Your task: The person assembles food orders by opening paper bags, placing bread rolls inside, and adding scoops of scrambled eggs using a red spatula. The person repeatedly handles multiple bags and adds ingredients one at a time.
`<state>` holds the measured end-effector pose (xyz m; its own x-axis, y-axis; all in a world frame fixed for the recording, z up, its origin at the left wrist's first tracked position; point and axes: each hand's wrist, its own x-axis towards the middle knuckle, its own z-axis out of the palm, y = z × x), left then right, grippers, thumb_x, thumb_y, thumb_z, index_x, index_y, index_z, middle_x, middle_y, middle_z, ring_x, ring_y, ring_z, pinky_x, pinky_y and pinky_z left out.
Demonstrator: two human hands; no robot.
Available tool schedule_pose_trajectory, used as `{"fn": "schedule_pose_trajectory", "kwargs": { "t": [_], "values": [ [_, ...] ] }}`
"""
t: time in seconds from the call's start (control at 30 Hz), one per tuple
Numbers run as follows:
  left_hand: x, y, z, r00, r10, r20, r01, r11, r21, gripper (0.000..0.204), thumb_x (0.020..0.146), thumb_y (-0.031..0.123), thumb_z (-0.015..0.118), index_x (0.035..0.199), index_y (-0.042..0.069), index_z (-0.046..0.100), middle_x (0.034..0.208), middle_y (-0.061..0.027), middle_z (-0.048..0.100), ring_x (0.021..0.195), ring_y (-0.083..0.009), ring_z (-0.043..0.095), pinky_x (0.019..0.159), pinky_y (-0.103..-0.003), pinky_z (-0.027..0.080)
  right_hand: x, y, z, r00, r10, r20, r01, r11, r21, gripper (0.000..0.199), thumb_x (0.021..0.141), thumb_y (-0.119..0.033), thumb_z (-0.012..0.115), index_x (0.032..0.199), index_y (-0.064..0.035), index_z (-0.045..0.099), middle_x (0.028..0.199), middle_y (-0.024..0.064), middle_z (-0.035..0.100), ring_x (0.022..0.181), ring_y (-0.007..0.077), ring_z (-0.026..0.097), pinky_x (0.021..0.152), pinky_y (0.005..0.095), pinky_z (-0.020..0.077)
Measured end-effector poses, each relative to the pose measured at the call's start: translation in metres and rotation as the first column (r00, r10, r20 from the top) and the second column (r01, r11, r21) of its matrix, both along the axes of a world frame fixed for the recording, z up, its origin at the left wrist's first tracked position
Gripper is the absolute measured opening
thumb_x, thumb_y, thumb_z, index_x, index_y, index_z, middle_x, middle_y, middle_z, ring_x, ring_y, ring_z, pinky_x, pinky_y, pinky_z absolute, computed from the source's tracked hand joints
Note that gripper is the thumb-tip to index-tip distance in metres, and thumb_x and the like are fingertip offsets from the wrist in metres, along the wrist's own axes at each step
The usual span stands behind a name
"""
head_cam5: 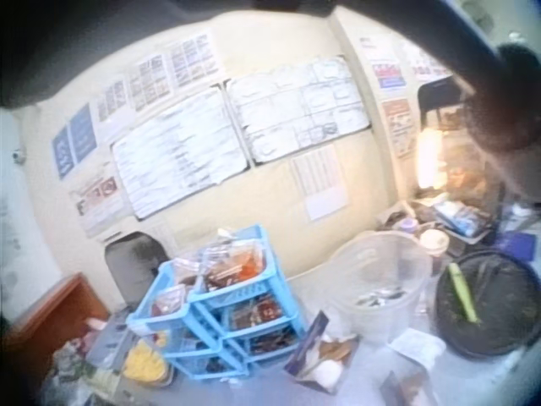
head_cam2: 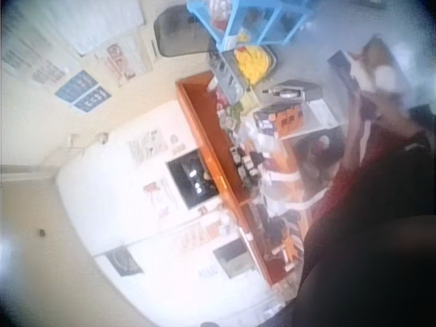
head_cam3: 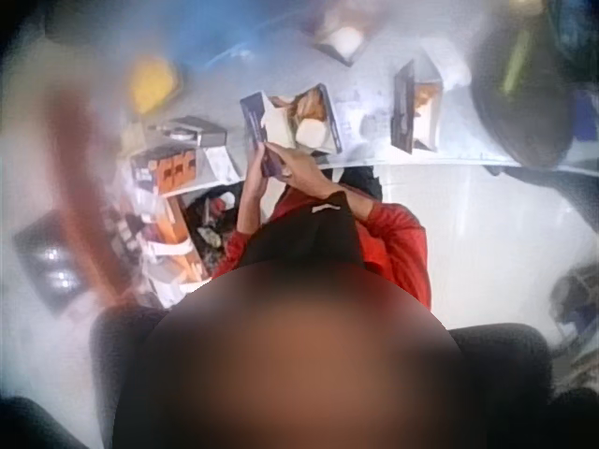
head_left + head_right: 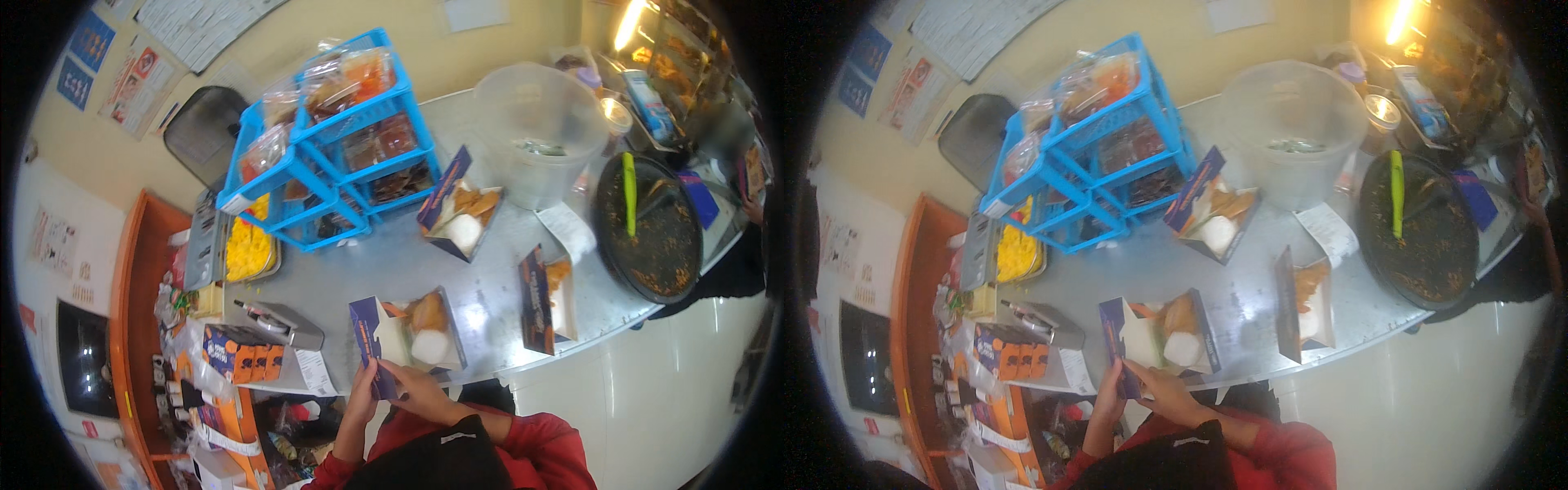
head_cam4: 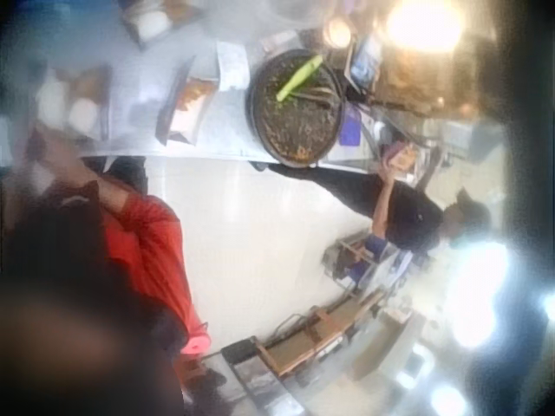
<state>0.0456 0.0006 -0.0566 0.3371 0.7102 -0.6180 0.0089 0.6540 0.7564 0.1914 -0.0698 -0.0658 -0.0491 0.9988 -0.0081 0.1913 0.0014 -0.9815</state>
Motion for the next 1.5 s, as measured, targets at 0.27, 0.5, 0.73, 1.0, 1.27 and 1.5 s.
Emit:
{"fn": "schedule_pose_trajectory", "kwargs": {
  "t": [0.27, 0.5, 0.73, 1.0, 1.27, 1.5],
  "values": [
    [-0.035, 0.012, 0.028, 0.997, 0.041, -0.062, -0.006, 0.873, 0.488, 0.054, 0.093, 0.016, 0.056, 0.139, 0.001, 0.033, 0.137, -0.0141, 0.042, 0.127, -0.023, 0.039, 0.106, -0.036, 0.03, -0.019, 0.019, -0.009, 0.977, -0.201, 0.075, 0.181, 0.961, 0.211, 0.075, 0.066, -0.012, 0.077, 0.133, -0.0076, 0.043, 0.122, 0.0149, 0.055, 0.107, 0.0287, 0.057, 0.086, 0.0342, 0.0491],
    [-0.226, 0.077, 0.08, 0.503, 0.861, 0.07, -0.157, 0.012, 0.988, 0.056, 0.087, 0.01, 0.055, 0.138, -0.002, 0.035, 0.144, -0.0188, 0.035, 0.134, -0.03, 0.031, 0.111, -0.04, 0.02, -0.053, 0.034, -0.021, 0.904, -0.398, 0.155, 0.385, 0.917, 0.107, 0.098, 0.053, -0.012, 0.086, 0.134, -0.0031, 0.032, 0.122, 0.0149, 0.046, 0.115, 0.0279, 0.047, 0.101, 0.0365, 0.0357],
    [-0.332, 0.16, 0.063, 0.425, 0.469, -0.774, 0.576, 0.52, 0.631, 0.056, 0.088, 0.028, 0.056, 0.138, 0.008, 0.041, 0.145, -0.0154, 0.036, 0.139, -0.0363, 0.021, 0.112, -0.053, 0.0, -0.078, 0.014, 0.036, 0.757, -0.543, 0.363, 0.574, 0.818, 0.027, 0.11, 0.055, -0.004, 0.078, 0.146, -0.0036, 0.015, 0.145, 0.0169, 0.026, 0.134, 0.0309, 0.028, 0.111, 0.0402, 0.0207],
    [-0.348, 0.214, 0.096, 0.447, 0.299, -0.843, 0.569, 0.632, 0.526, 0.061, 0.09, 0.034, 0.054, 0.142, 0.011, 0.035, 0.15, -0.0114, 0.03, 0.142, -0.0306, 0.015, 0.111, -0.057, -0.002, -0.162, 0.092, 0.115, 0.684, -0.663, 0.305, 0.622, 0.748, 0.232, 0.09, 0.07, -0.012, 0.075, 0.144, -0.0056, 0.025, 0.147, 0.0118, 0.028, 0.132, 0.0313, 0.032, 0.109, 0.0396, 0.0246],
    [-0.384, 0.221, 0.11, 0.521, 0.686, -0.508, 0.249, 0.447, 0.859, 0.054, 0.089, 0.027, 0.054, 0.138, 0.01, 0.042, 0.149, -0.0096, 0.032, 0.142, -0.0339, 0.014, 0.112, -0.055, 0.004, -0.206, 0.315, 0.113, 0.735, -0.441, 0.516, 0.131, 0.838, 0.529, 0.021, 0.075, -0.006, 0.068, 0.096, -0.005, 0.065, 0.09, 0.0116, 0.064, 0.09, 0.0294, 0.058, 0.087, 0.0402, 0.0414],
    [-0.425, 0.212, 0.078, 0.521, 0.701, -0.487, 0.004, 0.568, 0.823, 0.047, 0.085, 0.013, 0.059, 0.13, 0.005, 0.048, 0.138, -0.0125, 0.045, 0.137, -0.0336, 0.027, 0.112, -0.044, 0.018, -0.229, 0.562, 0.002, 0.324, -0.41, 0.853, 0.168, 0.912, 0.374, 0.034, 0.079, -0.043, 0.064, 0.085, -0.0096, 0.069, 0.087, 0.0102, 0.068, 0.085, 0.0283, 0.064, 0.078, 0.0469, 0.0445]
  ]
}}
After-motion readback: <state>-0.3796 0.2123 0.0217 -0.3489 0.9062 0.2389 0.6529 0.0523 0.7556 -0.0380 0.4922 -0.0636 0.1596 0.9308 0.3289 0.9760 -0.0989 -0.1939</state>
